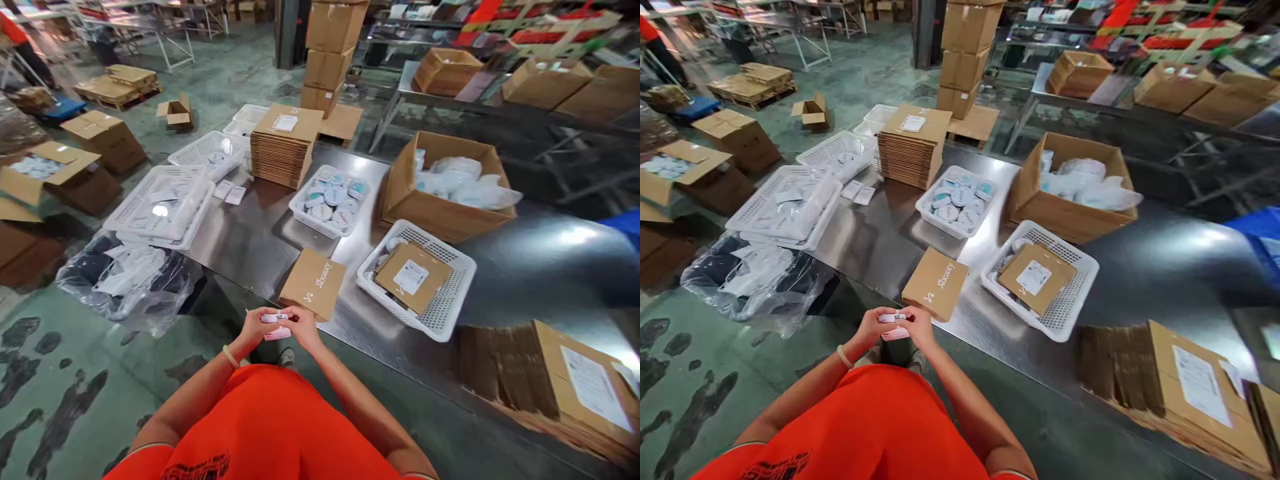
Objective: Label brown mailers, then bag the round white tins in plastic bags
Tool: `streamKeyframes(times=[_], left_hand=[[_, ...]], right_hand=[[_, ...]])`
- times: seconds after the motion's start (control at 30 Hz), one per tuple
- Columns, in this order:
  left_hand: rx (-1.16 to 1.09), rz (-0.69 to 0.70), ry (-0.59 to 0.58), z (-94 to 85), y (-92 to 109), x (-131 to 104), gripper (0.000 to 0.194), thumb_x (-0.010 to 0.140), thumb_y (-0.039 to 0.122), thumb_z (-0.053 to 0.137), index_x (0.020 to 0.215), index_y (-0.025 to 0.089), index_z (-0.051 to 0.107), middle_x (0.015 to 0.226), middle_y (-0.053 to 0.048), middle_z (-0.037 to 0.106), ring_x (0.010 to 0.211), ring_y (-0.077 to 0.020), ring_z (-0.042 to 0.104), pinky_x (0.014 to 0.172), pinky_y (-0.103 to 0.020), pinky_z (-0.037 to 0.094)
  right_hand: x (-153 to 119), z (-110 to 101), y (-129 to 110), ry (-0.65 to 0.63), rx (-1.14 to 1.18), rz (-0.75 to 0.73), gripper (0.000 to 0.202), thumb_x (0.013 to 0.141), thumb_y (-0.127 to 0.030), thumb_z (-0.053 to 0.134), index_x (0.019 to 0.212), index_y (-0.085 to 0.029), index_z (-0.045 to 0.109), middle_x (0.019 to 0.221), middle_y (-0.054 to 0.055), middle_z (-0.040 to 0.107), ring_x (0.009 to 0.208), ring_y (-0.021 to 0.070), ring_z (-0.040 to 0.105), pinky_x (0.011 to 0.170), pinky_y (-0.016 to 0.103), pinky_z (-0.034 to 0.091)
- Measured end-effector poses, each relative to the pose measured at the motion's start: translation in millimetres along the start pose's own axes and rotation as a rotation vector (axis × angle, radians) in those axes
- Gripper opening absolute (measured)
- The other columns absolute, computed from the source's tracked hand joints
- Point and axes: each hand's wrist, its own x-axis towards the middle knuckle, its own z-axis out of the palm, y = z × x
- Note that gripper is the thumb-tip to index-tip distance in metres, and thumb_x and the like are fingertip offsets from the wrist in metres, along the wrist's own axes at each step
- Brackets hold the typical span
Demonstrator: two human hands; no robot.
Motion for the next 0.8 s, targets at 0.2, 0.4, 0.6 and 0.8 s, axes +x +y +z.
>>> streamKeyframes(times=[0.2, 0.4, 0.6, 0.8], left_hand=[[0.111, -0.068, -0.051, 18.3, 1.1, 17.9, 0.056, 0.045, 0.022, 0.093, 0.099, 0.011, 0.082, 0.075, -0.003, 0.078, 0.071, -0.0200, 0.070, 0.070, -0.029, 0.054], [0.103, -0.262, -0.334, 26.6, -17.4, 19.3, 0.050, 0.039, 0.032, 0.099, 0.081, 0.011, 0.084, 0.081, -0.009, 0.082, 0.082, -0.0298, 0.076, 0.078, -0.037, 0.060], [0.043, -0.301, -0.250, 40.0, -30.3, 27.8, 0.061, 0.043, 0.039, 0.100, 0.094, 0.009, 0.086, 0.098, -0.016, 0.084, 0.089, -0.0316, 0.077, 0.082, -0.041, 0.061], [0.170, -0.283, -0.308, 11.6, -52.2, 28.1, 0.063, 0.038, 0.052, 0.101, 0.079, 0.009, 0.083, 0.081, -0.014, 0.081, 0.077, -0.0278, 0.073, 0.073, -0.036, 0.057]], right_hand=[[-29.9, -15.0, 11.4, 0.212, -0.273, -0.208, 0.015, 0.083, -0.030, 0.069, 0.072, -0.024, 0.078, 0.077, 0.005, 0.075, 0.075, 0.0210, 0.067, 0.073, 0.032, 0.051], [14.3, -75.3, -6.8, 0.547, -0.315, -0.304, 0.012, 0.080, -0.029, 0.070, 0.071, -0.023, 0.076, 0.115, 0.010, 0.069, 0.104, 0.0257, 0.065, 0.090, 0.038, 0.052], [109.4, -136.5, -29.2, 0.636, -0.472, -0.030, 0.005, 0.073, -0.020, 0.072, 0.068, -0.020, 0.072, 0.106, 0.009, 0.065, 0.107, 0.0263, 0.061, 0.102, 0.042, 0.047], [115.0, -116.7, -22.9, 0.710, -0.831, 0.143, 0.051, 0.085, -0.027, 0.073, 0.135, -0.019, 0.071, 0.161, 0.020, 0.049, 0.144, 0.0409, 0.046, 0.115, 0.056, 0.040]])
